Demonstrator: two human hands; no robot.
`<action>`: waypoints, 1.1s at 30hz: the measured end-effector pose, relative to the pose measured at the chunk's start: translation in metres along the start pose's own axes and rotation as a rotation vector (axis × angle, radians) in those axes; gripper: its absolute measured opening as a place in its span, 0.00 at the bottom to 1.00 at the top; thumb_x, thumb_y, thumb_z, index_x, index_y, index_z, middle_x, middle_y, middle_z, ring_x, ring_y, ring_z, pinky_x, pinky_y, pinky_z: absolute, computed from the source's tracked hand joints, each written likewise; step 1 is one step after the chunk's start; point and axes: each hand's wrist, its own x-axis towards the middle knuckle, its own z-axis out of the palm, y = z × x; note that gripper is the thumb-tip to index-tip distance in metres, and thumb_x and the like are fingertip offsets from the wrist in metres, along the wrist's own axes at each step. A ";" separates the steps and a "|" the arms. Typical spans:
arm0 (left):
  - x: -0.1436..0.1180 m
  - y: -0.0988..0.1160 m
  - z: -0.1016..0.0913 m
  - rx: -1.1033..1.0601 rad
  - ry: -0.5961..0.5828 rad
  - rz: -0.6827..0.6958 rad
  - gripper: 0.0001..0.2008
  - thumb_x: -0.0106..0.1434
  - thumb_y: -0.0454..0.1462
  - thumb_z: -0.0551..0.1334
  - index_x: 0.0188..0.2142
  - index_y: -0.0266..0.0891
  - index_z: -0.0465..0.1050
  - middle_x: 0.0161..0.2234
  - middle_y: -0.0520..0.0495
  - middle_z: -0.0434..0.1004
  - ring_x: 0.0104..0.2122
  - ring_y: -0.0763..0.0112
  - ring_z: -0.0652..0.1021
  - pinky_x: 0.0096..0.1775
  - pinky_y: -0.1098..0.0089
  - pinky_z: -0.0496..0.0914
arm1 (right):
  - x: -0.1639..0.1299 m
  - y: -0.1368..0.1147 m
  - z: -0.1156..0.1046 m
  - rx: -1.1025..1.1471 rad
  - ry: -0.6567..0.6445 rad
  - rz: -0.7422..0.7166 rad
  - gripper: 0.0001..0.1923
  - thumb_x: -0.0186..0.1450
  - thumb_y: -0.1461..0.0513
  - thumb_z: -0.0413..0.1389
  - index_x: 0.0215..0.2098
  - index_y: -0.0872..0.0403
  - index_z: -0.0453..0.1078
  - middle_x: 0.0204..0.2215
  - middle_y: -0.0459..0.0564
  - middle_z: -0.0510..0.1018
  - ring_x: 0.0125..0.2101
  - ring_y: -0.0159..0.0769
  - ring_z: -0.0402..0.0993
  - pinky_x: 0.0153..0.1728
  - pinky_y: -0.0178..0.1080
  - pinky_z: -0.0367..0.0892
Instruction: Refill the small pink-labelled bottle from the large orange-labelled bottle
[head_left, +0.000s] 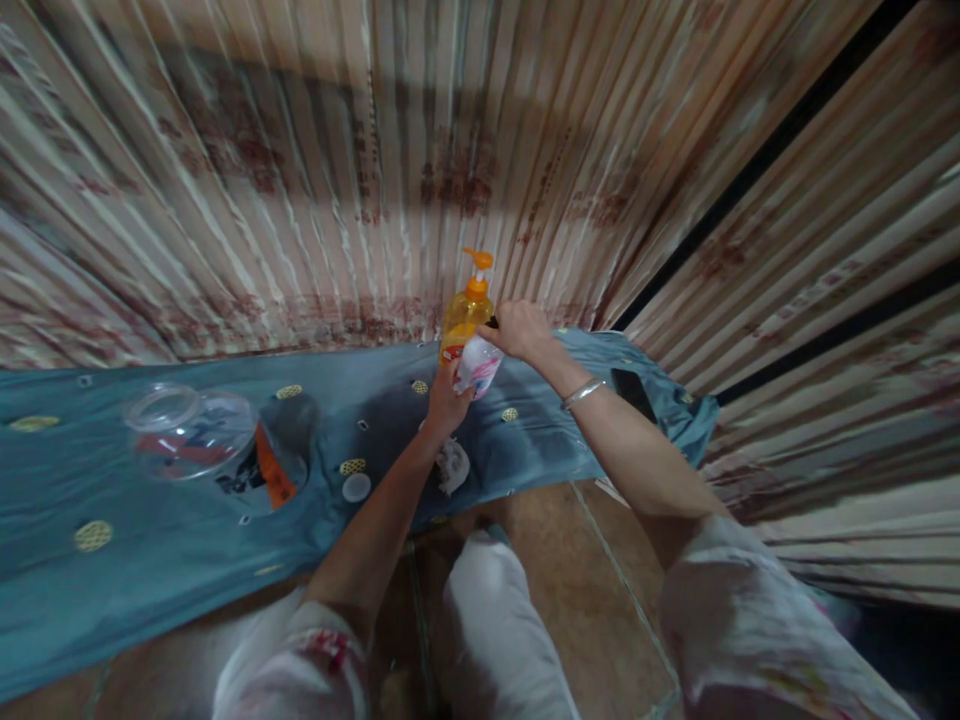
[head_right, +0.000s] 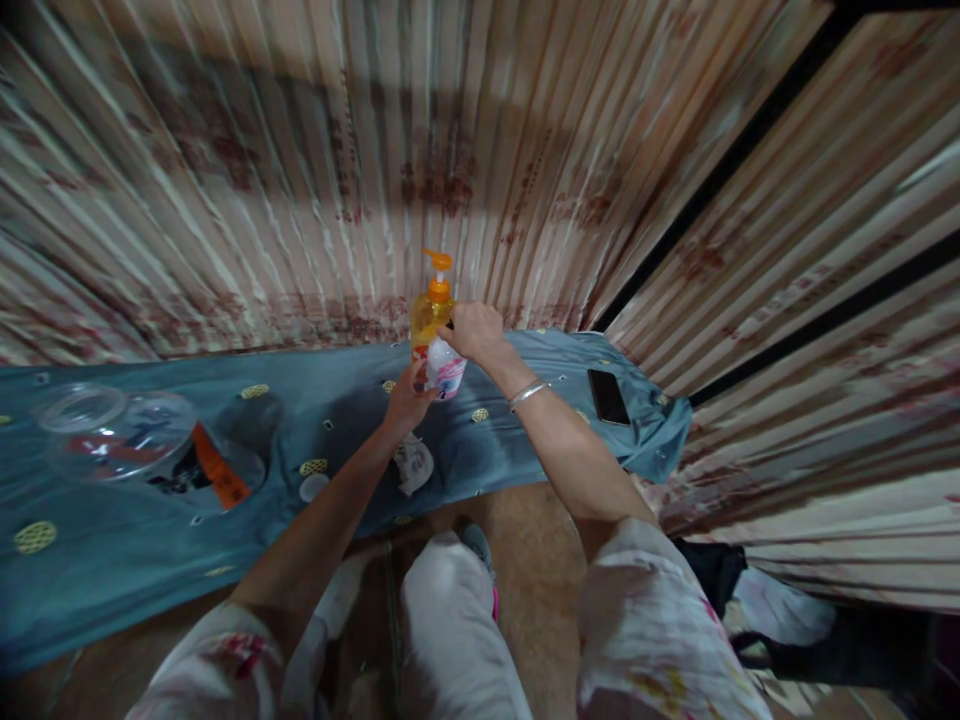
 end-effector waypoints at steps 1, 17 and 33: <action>0.000 -0.001 0.001 -0.012 -0.003 -0.024 0.30 0.55 0.32 0.70 0.59 0.39 0.72 0.54 0.37 0.82 0.46 0.57 0.83 0.48 0.54 0.81 | 0.001 0.000 0.001 0.004 0.005 0.001 0.25 0.75 0.51 0.58 0.56 0.63 0.79 0.52 0.72 0.84 0.55 0.56 0.82 0.54 0.47 0.76; -0.058 0.039 -0.045 -0.186 0.010 -0.162 0.35 0.59 0.34 0.70 0.65 0.44 0.66 0.64 0.34 0.76 0.60 0.51 0.80 0.55 0.50 0.79 | -0.011 -0.001 -0.001 0.001 0.012 0.040 0.29 0.74 0.47 0.58 0.57 0.64 0.76 0.52 0.73 0.83 0.56 0.58 0.81 0.53 0.48 0.73; -0.217 0.062 -0.198 -0.096 0.532 -0.147 0.33 0.60 0.48 0.73 0.62 0.48 0.69 0.58 0.40 0.78 0.56 0.59 0.81 0.61 0.56 0.76 | -0.143 -0.143 0.065 0.535 -0.153 -0.307 0.22 0.76 0.58 0.56 0.65 0.58 0.70 0.54 0.62 0.84 0.56 0.48 0.80 0.57 0.45 0.72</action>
